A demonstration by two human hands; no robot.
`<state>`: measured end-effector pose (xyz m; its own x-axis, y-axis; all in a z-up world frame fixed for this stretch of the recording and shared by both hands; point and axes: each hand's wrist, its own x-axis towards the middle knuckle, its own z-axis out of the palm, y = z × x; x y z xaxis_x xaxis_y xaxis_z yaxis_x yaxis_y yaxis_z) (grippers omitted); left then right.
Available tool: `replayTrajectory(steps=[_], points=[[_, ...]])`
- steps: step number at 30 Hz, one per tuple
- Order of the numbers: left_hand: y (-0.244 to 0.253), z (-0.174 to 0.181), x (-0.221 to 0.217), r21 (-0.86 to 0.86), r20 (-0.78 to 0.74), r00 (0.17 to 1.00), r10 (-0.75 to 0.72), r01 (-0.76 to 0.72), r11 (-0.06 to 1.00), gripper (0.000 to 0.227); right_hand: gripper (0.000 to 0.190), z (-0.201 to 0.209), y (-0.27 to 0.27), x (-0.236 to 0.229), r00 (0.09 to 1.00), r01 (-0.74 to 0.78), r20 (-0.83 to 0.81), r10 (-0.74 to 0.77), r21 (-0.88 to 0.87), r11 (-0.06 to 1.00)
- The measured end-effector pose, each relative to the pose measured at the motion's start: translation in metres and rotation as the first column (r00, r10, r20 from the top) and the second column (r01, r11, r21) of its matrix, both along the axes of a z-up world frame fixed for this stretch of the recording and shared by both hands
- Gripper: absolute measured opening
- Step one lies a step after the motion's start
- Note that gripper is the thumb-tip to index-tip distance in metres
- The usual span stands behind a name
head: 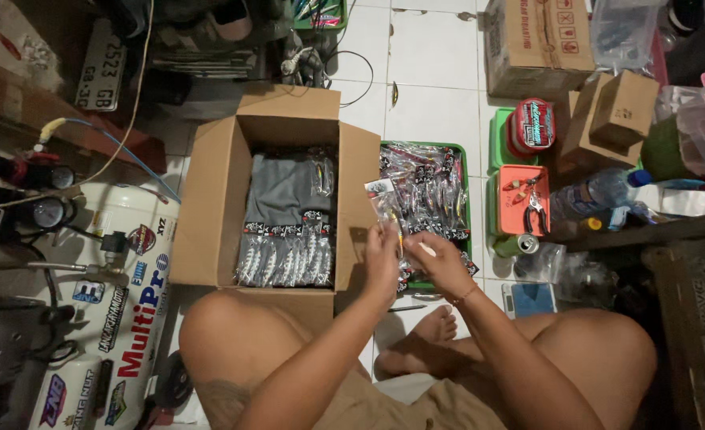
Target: The person picks up packaged fishing lures from a tray, organizes them into rows inside a box, and writes on the box with a pen.
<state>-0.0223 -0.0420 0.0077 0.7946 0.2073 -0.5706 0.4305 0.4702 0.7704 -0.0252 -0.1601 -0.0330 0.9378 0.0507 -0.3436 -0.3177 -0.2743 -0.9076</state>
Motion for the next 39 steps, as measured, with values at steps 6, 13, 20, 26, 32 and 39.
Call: replayTrajectory(steps=[6,13,20,26,32,39], points=[[0.059,-0.013,0.044,0.119,0.111,0.978,0.179,-0.192,0.974,0.023,0.013,-0.008,-0.019,0.024,0.99,0.138,0.05,-0.133,-0.128,0.982],[0.168,-0.082,0.163,0.7,-0.104,0.981,0.165,-0.045,0.712,0.024,0.019,-0.025,-0.05,0.051,0.953,0.284,0.116,-0.28,-0.016,0.959],[0.162,-0.159,0.184,0.791,-0.235,0.969,-0.08,0.238,0.564,0.043,0.018,-0.049,-0.054,0.062,0.93,0.367,-0.004,-0.367,-0.001,0.93],[0.147,-0.164,0.16,0.997,0.04,0.957,-0.288,-0.017,0.082,0.05,0.021,-0.089,-0.077,0.08,0.927,0.374,0.024,-0.374,-0.123,0.919],[0.145,-0.158,0.14,0.938,-0.346,0.755,-0.556,0.269,-0.218,0.064,0.021,-0.137,-0.099,0.069,0.86,0.442,0.011,-0.511,-0.519,0.732],[0.146,-0.148,0.147,0.925,-0.27,0.758,-0.594,0.375,0.057,0.058,0.049,-0.136,-0.084,0.064,0.882,0.291,-0.089,-0.463,-0.67,0.683]])
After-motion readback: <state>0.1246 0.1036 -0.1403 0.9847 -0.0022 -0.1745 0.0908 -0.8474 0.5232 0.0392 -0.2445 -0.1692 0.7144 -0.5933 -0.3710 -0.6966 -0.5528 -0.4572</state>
